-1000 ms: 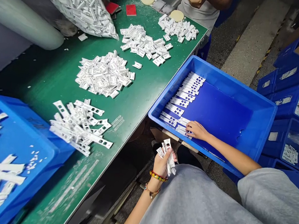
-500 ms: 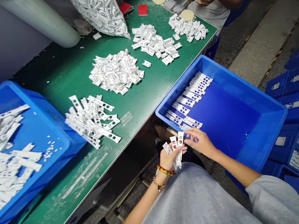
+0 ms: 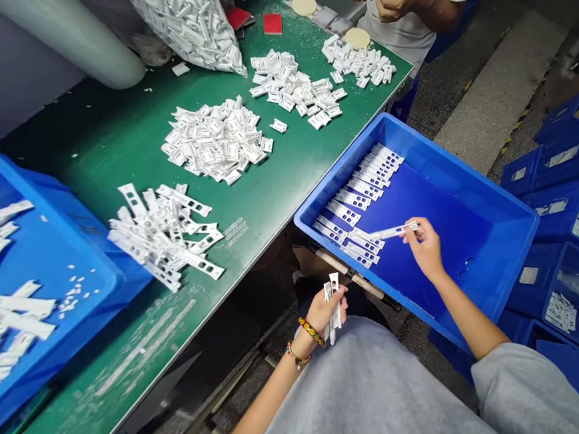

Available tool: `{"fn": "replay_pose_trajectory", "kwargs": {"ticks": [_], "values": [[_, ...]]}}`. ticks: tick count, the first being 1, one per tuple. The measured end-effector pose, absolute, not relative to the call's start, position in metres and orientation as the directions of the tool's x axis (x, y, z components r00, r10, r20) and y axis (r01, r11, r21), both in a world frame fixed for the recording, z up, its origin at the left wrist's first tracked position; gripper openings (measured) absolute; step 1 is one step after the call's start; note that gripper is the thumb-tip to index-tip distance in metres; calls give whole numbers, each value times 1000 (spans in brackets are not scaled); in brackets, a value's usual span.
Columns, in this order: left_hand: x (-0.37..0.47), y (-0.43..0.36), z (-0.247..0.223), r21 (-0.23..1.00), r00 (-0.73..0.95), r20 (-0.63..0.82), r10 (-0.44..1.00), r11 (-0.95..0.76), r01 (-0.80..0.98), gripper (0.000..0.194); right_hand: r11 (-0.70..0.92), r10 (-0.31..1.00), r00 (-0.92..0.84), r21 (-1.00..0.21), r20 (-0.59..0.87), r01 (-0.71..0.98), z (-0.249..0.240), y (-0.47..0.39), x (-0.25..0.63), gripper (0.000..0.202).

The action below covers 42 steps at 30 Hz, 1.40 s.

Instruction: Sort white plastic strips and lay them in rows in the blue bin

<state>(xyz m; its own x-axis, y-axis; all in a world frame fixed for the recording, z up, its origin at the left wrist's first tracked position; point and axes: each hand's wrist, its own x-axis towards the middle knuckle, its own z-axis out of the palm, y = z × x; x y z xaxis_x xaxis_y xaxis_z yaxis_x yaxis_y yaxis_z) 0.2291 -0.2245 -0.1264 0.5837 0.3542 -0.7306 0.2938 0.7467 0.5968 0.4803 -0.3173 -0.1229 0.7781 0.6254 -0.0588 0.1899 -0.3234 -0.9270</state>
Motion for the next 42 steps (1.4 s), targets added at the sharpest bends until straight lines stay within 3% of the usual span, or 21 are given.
{"fn": "replay_pose_trajectory", "kwargs": {"ticks": [5,10,14,20,24,26,28,30,32,34,37,40,42], "values": [[223,-224,-130,499,565,-764,311,840,213,38,-402,750,652,-708,109,581,-197,-314,507,18],[220,-223,-123,434,537,-789,299,889,143,38,-288,938,348,-535,12,794,-218,-320,519,30],[220,-221,-118,416,526,-796,298,902,118,46,-269,957,284,-518,-52,812,-209,-320,524,34],[230,-220,-111,407,540,-787,299,909,91,46,-272,948,316,-624,-41,733,-217,-293,515,25],[236,-223,-105,466,562,-760,327,877,119,47,-333,889,458,-691,-3,641,-183,-291,496,19],[239,-225,-99,523,606,-729,317,830,194,47,-360,862,499,-792,-82,493,-150,-301,477,20],[243,-227,-90,629,677,-664,317,726,278,40,-353,909,330,-892,-255,282,-116,-317,451,23],[249,-230,-79,748,743,-577,341,586,312,29,-387,912,206,-910,-354,150,-92,-333,425,22],[255,-234,-71,792,779,-534,330,518,323,26,-441,875,232,-897,-426,15,-81,-345,405,24],[260,-237,-68,743,789,-556,261,582,331,31,-435,818,340,-885,-465,-165,-81,-352,395,27],[263,-239,-73,594,761,-617,202,754,280,46,-267,676,566,-873,-471,-408,-91,-355,404,29],[261,-234,-85,524,676,-693,251,819,233,44,-143,541,720,-891,-435,-431,-108,-346,443,30],[259,-230,-93,483,625,-743,240,839,252,39,-193,550,743,-924,-381,-330,-126,-331,477,30]]}}
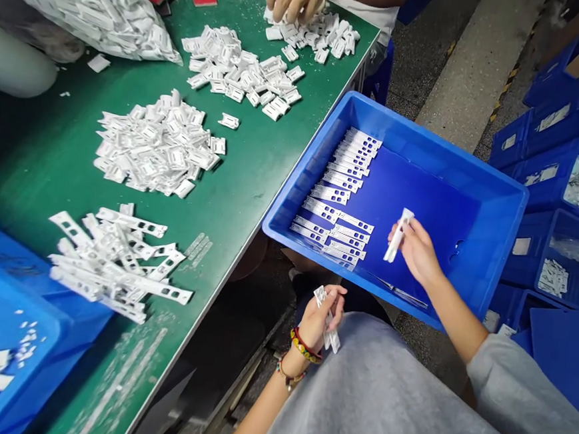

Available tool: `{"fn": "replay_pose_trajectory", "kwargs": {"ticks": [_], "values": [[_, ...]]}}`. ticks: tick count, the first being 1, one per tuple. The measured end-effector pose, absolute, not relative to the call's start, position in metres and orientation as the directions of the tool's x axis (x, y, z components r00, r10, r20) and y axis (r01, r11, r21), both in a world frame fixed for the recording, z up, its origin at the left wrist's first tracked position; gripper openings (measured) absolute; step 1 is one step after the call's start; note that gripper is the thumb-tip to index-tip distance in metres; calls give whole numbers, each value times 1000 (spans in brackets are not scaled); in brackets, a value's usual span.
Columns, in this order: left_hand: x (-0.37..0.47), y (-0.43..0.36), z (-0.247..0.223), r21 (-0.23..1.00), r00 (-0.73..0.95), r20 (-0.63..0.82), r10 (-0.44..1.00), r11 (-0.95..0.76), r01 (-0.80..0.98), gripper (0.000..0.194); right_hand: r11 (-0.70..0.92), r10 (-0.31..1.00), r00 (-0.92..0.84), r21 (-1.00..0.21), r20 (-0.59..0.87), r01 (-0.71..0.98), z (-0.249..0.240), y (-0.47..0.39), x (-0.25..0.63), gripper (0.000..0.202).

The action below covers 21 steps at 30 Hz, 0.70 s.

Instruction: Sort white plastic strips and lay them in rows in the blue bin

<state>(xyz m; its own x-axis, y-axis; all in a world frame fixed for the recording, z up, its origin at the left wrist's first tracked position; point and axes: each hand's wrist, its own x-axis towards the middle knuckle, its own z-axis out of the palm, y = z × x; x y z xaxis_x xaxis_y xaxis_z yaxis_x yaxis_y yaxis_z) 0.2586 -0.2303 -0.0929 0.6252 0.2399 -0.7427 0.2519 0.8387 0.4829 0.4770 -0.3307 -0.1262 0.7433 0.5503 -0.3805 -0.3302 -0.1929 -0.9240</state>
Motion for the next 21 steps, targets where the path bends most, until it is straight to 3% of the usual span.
{"fn": "replay_pose_trajectory", "kwargs": {"ticks": [5,8,11,15,18,21], "values": [[253,-227,-99,391,571,-786,237,906,163,37,-448,702,625,-894,-340,17,-185,-269,533,23],[251,-227,-96,396,573,-770,281,914,84,35,-464,669,600,-877,-438,-123,-209,-242,538,21],[249,-226,-93,416,555,-771,313,907,66,37,-379,618,621,-875,-482,-302,-219,-237,539,35],[246,-225,-92,420,574,-768,285,900,115,42,-319,523,716,-885,-463,-339,-229,-256,536,39],[245,-223,-94,419,591,-764,259,896,148,45,-479,456,817,-871,-352,-108,-234,-279,529,36],[245,-220,-97,396,602,-759,247,910,126,38,-643,506,855,-710,-114,286,-231,-298,523,34]]}}
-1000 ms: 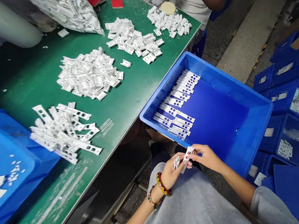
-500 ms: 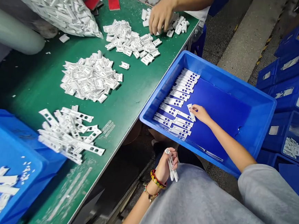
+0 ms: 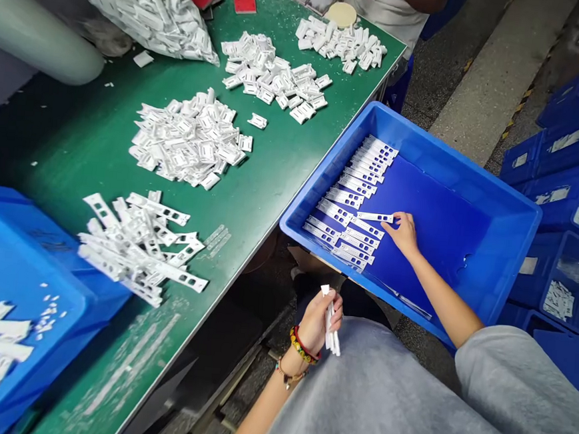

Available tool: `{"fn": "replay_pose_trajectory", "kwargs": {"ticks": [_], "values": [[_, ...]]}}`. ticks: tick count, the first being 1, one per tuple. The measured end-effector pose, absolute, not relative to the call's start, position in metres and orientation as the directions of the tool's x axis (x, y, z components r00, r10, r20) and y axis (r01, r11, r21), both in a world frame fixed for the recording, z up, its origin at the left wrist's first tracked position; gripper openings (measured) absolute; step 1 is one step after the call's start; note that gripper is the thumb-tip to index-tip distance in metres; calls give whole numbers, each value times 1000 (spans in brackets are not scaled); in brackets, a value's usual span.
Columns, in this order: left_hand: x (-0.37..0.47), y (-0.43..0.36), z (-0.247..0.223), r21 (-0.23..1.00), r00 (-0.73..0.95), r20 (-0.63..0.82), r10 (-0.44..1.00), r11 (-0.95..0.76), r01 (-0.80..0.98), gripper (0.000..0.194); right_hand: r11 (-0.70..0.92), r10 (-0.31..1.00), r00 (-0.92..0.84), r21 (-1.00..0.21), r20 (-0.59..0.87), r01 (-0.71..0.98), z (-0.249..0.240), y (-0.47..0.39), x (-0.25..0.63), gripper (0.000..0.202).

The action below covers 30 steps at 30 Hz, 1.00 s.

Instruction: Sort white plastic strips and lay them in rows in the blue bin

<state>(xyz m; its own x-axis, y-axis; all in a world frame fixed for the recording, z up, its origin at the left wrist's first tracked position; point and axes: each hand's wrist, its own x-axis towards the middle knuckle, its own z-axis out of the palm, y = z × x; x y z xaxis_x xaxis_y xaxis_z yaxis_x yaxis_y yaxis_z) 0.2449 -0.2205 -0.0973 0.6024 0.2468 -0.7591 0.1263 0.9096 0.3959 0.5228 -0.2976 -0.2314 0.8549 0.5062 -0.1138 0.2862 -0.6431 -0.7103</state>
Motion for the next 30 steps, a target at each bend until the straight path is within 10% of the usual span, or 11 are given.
{"fn": "replay_pose_trajectory", "kwargs": {"ticks": [6,30], "values": [[243,-220,-100,356,581,-772,257,933,60,31,-502,817,576,-512,-18,697,-222,-296,530,23],[238,-225,-111,493,426,-790,440,870,16,45,-182,980,197,-491,-21,852,-213,-301,471,14]]}}
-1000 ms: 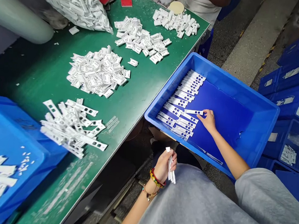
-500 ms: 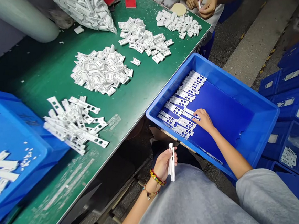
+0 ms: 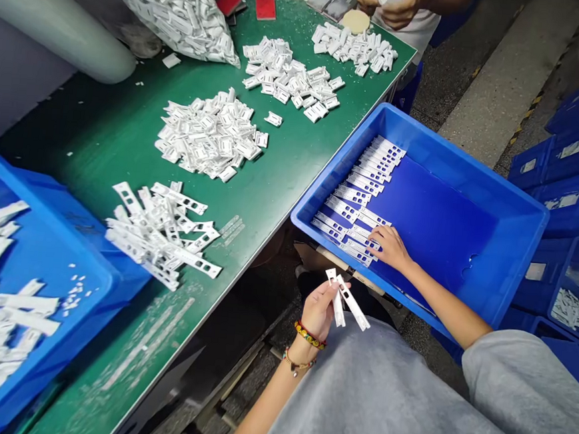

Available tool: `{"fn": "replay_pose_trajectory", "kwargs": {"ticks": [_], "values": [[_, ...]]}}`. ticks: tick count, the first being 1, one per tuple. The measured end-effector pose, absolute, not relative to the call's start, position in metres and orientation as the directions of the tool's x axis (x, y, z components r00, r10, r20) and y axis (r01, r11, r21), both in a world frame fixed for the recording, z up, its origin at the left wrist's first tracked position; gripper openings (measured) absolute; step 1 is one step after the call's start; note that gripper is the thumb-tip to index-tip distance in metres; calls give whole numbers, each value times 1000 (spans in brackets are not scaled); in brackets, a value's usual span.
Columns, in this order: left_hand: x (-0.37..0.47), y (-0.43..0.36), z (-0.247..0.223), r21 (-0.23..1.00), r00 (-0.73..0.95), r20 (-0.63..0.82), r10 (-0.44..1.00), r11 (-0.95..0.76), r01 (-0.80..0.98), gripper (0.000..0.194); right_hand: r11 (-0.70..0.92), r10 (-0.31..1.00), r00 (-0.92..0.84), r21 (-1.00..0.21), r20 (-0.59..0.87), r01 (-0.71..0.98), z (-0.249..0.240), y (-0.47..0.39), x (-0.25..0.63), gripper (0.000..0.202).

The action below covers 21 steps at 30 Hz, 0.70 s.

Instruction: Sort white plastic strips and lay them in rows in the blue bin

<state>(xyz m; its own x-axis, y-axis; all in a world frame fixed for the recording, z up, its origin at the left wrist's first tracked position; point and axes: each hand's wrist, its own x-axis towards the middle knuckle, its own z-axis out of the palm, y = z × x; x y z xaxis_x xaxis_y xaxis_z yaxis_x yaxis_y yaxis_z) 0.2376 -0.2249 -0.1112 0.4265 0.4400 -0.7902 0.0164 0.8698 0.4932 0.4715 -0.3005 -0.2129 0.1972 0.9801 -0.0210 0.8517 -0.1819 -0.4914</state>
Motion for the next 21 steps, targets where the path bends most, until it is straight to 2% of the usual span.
{"fn": "replay_pose_trajectory", "kwargs": {"ticks": [3,4,6,8,9,11,13,15,17,19,21], "values": [[238,-226,-112,547,435,-755,490,837,6,42,-42,999,25,-545,-39,837,-207,-301,467,13],[239,-226,-111,558,437,-747,501,830,3,42,-37,999,19,-568,-37,822,-201,-302,466,12],[240,-226,-110,569,434,-739,515,823,-8,41,-131,985,171,-639,1,758,-181,-302,460,14],[243,-226,-108,569,416,-739,530,821,-36,42,-241,928,371,-757,2,607,-149,-304,450,16],[244,-226,-107,568,405,-739,539,821,-56,42,-268,907,419,-817,-36,510,-132,-306,443,17],[248,-227,-106,565,383,-736,557,818,-105,42,-289,927,332,-894,-173,341,-99,-311,425,17],[252,-226,-106,548,375,-739,559,824,-148,43,-324,941,180,-920,-288,220,-77,-318,406,19],[254,-226,-106,534,375,-741,557,828,-174,43,-383,916,160,-921,-369,71,-71,-324,393,25],[256,-225,-107,548,386,-729,565,820,-166,43,-415,860,260,-899,-439,-142,-77,-327,390,21],[258,-226,-107,587,396,-708,585,799,-130,40,-377,792,373,-867,-484,-325,-89,-325,402,21],[259,-228,-107,604,395,-708,585,792,-90,38,-291,742,485,-875,-462,-387,-102,-318,429,24]]}}
